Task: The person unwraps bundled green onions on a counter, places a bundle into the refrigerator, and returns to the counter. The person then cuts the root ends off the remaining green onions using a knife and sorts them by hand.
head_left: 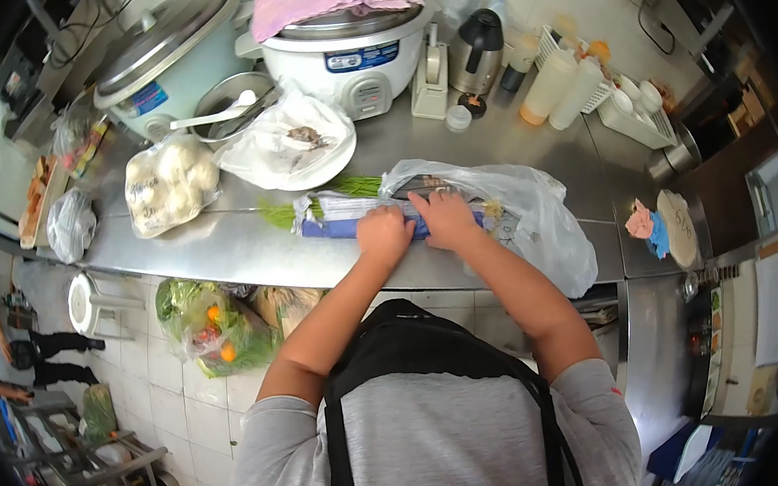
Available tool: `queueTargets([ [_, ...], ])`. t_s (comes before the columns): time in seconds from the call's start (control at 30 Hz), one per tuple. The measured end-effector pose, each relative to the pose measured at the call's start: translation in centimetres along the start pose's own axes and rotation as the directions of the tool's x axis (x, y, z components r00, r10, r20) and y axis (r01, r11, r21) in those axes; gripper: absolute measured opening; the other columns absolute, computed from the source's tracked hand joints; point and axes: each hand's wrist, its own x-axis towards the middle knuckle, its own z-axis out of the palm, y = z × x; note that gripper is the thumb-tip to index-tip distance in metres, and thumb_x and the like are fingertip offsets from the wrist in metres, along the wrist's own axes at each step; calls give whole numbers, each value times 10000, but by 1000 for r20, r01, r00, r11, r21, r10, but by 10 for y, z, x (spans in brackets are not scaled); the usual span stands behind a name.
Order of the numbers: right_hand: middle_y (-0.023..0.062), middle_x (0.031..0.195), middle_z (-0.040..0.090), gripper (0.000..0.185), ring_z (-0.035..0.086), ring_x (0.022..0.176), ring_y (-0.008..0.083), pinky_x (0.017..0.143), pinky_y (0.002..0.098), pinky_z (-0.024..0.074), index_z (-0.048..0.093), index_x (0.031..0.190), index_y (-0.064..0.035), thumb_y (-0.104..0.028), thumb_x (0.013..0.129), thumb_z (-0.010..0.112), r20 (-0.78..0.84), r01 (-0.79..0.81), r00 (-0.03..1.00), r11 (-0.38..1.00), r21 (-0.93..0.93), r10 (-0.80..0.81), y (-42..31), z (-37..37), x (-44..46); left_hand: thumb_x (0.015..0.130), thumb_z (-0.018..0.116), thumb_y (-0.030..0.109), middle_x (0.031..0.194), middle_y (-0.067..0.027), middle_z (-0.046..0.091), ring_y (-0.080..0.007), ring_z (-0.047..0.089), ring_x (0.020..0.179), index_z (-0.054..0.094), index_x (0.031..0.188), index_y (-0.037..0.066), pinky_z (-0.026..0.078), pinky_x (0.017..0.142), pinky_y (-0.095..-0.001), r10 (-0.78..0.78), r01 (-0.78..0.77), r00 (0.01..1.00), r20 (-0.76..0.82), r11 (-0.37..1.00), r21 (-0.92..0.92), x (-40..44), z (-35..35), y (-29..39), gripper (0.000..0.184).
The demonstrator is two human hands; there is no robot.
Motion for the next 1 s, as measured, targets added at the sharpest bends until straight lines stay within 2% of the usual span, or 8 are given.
queueTargets([
  [0.3, 114, 901, 518, 605, 527, 859, 260, 738, 358, 396, 398, 1087, -100, -207, 560, 674, -97, 18, 995, 1000, 16, -17, -5, -2, -7, 626, 584, 158, 679, -106, 558, -270, 551, 640, 546, 655, 62, 438, 573, -375, 27, -28, 994, -105, 1000, -4, -4, 8, -2, 108],
  [0.53, 116, 903, 520, 561, 527, 861, 264, 752, 364, 391, 418, 1050, -96, -209, 561, 670, -131, 0, 991, 1000, 1, 1, -7, -14, -20, 642, 524, 102, 643, -110, 555, -240, 534, 558, 508, 597, 51, 438, 543, -360, -67, 51, 997, -49, 959, -279, -7, -14, -1, 70],
  [0.6, 115, 920, 521, 585, 527, 869, 261, 763, 365, 389, 410, 1079, -98, -216, 567, 668, -168, -8, 986, 999, 37, 14, -3, -16, -26, 690, 496, 85, 649, -98, 562, -200, 517, 522, 495, 630, 54, 443, 521, -332, -175, 191, 981, 77, 861, -471, -8, -25, -2, 68],
  [0.67, 114, 936, 522, 609, 526, 878, 257, 771, 365, 388, 400, 1106, -100, -223, 573, 666, -178, -24, 983, 996, 80, 38, 3, -19, -33, 743, 457, 83, 601, -55, 521, -154, 476, 487, 460, 688, 67, 439, 493, -296, -308, 348, 922, 234, 400, -848, -3, -21, -8, 57],
  [0.7, 113, 944, 522, 620, 525, 882, 254, 773, 364, 388, 394, 1119, -101, -226, 576, 664, -170, -37, 984, 994, 106, 54, 5, -21, -37, 769, 438, 82, 578, -33, 501, -131, 455, 470, 443, 717, 73, 436, 478, -277, -331, 386, 882, 336, 97, -917, -1, -24, -9, 53],
  [0.8, 113, 955, 522, 635, 526, 888, 253, 768, 360, 398, 385, 1136, -101, -229, 579, 661, -129, -71, 987, 986, 150, 91, 7, -31, -47, 809, 395, 95, 536, 20, 404, -99, 394, 440, 378, 764, 96, 421, 455, -239, -310, 456, 799, 516, -248, -855, 7, -42, -13, 48],
  [0.83, 113, 956, 522, 637, 526, 888, 253, 763, 359, 402, 383, 1138, -100, -228, 579, 660, -113, -84, 988, 983, 160, 103, 8, -35, -50, 809, 403, 115, 518, 31, 313, -83, 329, 412, 351, 745, 109, 355, 387, -215, -275, 442, 822, 499, -242, -863, 10, -48, -13, 83],
  [1.0, 140, 952, 528, 635, 524, 884, 284, 758, 360, 418, 388, 1131, -90, -203, 564, 651, 12, -146, 988, 932, 333, 151, 28, -44, -72, 816, 393, 131, 526, 35, 313, -51, 256, 382, 351, 739, 119, 202, 320, -201, -251, 506, 837, 487, 13, -863, 35, -71, -35, 89],
])
